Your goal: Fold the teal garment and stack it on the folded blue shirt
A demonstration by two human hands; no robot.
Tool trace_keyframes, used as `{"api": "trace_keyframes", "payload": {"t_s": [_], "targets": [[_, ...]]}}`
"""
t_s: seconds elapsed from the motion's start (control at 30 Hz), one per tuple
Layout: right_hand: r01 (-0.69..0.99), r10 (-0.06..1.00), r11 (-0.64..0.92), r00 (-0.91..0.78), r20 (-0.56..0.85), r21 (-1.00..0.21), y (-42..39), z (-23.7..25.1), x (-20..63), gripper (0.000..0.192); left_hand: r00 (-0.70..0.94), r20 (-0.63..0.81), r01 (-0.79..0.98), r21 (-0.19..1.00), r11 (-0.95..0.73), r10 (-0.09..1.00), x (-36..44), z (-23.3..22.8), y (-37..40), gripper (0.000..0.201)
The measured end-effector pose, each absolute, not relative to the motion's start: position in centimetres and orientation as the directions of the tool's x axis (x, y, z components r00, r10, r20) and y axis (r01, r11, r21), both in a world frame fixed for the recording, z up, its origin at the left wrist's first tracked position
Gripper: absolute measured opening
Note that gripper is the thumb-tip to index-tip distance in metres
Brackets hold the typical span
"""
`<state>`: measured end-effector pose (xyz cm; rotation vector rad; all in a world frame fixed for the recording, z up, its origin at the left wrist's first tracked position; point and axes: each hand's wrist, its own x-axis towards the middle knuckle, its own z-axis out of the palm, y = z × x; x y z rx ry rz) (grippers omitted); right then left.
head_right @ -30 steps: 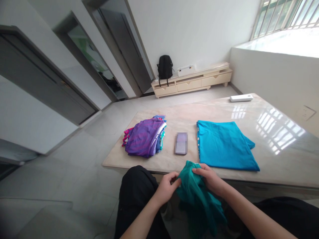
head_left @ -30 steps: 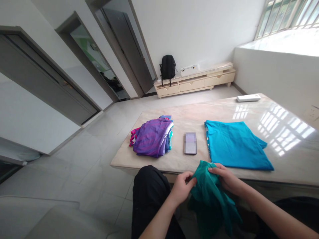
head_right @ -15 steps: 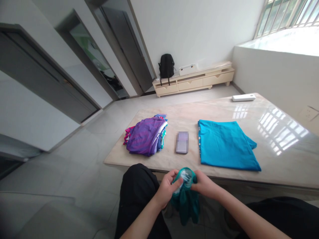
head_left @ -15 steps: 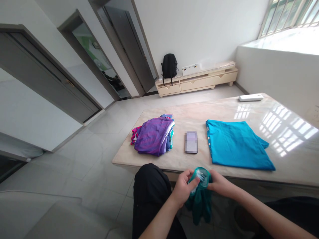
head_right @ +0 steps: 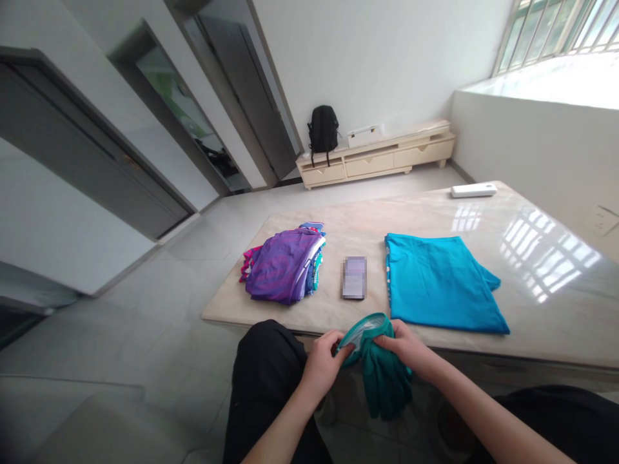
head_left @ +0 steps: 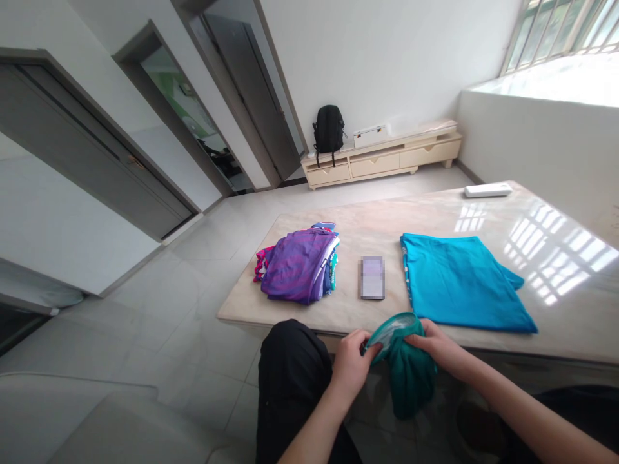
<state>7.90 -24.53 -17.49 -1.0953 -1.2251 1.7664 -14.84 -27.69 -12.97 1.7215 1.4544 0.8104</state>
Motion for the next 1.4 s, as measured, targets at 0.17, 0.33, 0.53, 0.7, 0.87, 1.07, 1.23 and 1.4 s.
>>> {"api": "trace_keyframes", "payload": {"t_s": [0.17,0.33,0.53,0.7,0.87,1.07,1.23,1.4], "targets": [[-0.044,0.877,-0.229,-0.443,-0.186,-0.972,-24.1,-17.7,7.7,0.053,0.117,0.013,0.433,0.899,-0.063,0.993,-15.0,-12.7,-27.9,0.028],[0.021,0.837,-0.123,-0.534,-0.115,-0.992,-24.7,-16.4,7.2,0.047,0.139,-0.069,0.182,0.982,0.043,0.988,-14.7,-12.7,-28.0,0.036],[0.247,0.820,0.041,-0.562,-0.109,-0.968,-26.3,-17.0,5.1,0.033,0.243,-0.129,0.117,0.988,0.103,0.961,-14.0,-12.3,-28.6,0.037],[0.529,0.889,0.150,-0.441,-0.120,-0.835,-26.2,-18.6,4.9,0.023,0.333,-0.143,0.184,0.979,0.084,0.932,-14.3,-11.0,-29.2,0.036],[0.660,0.923,0.142,-0.358,-0.143,-0.738,-24.9,-17.5,8.3,0.050,0.257,-0.097,0.270,0.963,0.024,0.962,-17.6,-7.4,-29.4,0.035],[0.663,0.955,0.085,-0.267,-0.128,-0.744,-24.8,-12.0,15.0,0.070,0.208,0.034,0.570,0.808,-0.149,0.978,-21.8,-4.6,-28.9,0.016],[0.530,0.971,0.074,-0.231,-0.060,-0.845,-26.7,-6.1,16.6,0.065,0.222,0.192,0.646,0.705,-0.292,0.956,-21.3,-4.4,-28.1,0.014],[0.537,0.986,0.086,-0.166,-0.005,-0.839,-26.8,-2.7,16.2,0.053,0.176,0.193,0.547,0.796,-0.259,0.965,-20.5,-4.2,-27.1,0.015]]}}
